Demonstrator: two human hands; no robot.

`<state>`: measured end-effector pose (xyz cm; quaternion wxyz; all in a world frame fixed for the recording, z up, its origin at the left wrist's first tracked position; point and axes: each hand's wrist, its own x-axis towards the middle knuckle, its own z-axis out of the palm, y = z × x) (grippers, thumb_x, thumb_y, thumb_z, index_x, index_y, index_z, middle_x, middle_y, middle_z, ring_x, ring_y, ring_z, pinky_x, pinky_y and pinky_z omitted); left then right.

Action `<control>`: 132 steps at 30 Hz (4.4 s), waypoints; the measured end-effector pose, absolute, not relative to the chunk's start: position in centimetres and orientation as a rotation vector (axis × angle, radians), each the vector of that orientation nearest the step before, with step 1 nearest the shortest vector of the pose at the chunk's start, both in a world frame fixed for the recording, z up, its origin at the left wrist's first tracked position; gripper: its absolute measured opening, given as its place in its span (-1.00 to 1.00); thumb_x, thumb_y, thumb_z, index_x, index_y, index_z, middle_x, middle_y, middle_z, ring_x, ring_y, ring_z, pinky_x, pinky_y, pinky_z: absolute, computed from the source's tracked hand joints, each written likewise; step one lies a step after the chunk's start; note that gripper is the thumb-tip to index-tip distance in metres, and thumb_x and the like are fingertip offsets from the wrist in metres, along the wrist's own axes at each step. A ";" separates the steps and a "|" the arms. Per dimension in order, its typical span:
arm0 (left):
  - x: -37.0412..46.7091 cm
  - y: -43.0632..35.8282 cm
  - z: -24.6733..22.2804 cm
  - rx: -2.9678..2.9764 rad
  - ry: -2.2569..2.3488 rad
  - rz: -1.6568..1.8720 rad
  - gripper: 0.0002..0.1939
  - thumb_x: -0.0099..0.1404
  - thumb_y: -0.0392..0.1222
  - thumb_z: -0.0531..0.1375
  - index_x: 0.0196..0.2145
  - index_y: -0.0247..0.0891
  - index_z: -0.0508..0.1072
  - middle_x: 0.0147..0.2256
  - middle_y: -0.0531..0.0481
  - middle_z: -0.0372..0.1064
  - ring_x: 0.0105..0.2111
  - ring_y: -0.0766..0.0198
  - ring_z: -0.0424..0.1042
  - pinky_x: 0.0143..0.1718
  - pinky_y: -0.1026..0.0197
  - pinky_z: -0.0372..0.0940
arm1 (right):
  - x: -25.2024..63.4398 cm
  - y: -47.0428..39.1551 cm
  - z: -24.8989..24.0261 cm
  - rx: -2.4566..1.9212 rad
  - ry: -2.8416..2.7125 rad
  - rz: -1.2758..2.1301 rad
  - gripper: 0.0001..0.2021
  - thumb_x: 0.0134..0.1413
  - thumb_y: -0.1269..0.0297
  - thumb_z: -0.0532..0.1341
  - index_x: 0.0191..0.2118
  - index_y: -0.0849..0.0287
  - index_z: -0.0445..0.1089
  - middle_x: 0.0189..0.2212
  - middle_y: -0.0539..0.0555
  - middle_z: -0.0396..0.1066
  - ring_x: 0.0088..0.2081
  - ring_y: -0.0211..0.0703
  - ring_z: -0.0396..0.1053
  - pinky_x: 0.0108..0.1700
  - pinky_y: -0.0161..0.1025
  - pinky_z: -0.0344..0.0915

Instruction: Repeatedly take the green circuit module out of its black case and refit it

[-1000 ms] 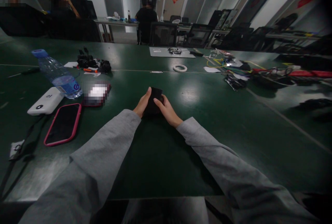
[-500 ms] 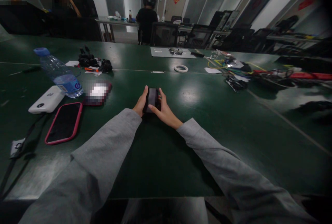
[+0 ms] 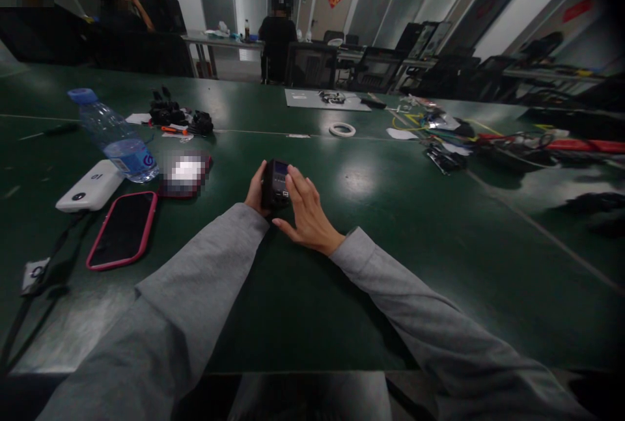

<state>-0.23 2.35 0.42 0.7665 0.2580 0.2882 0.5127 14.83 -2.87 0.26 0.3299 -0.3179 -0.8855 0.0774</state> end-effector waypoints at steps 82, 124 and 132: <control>-0.1 3.6 -0.8 0.333 0.525 1.158 -0.42 0.33 0.16 -0.06 -0.04 -0.43 0.38 -0.22 -0.29 0.49 -0.15 0.02 0.50 -0.08 -0.05 0.36 | 19.2 3.5 -0.7 -0.809 -0.625 1.830 -0.77 0.17 0.17 0.14 -0.15 0.17 0.39 -0.22 0.13 0.48 -0.13 -0.11 0.42 -0.16 -0.19 0.44; -0.7 2.6 0.5 0.328 0.423 1.133 -0.46 0.38 0.08 -0.12 0.06 -0.38 0.33 -0.12 -0.24 0.48 -0.19 0.14 0.52 -0.18 0.13 0.40 | 19.4 3.4 -0.8 -0.770 -0.609 1.847 -0.79 0.14 0.17 0.21 -0.14 0.10 0.41 -0.17 0.06 0.48 -0.09 -0.14 0.41 -0.12 -0.20 0.46; -1.0 1.4 1.1 0.440 0.409 1.093 -0.47 0.37 -0.02 -0.12 0.17 -0.29 0.27 -0.03 -0.19 0.45 -0.27 0.22 0.52 -0.23 0.20 0.36 | 19.5 3.2 -0.5 -0.796 -0.644 1.855 -0.80 0.15 0.15 0.20 -0.18 0.14 0.41 -0.17 0.08 0.46 -0.14 -0.17 0.41 -0.16 -0.25 0.44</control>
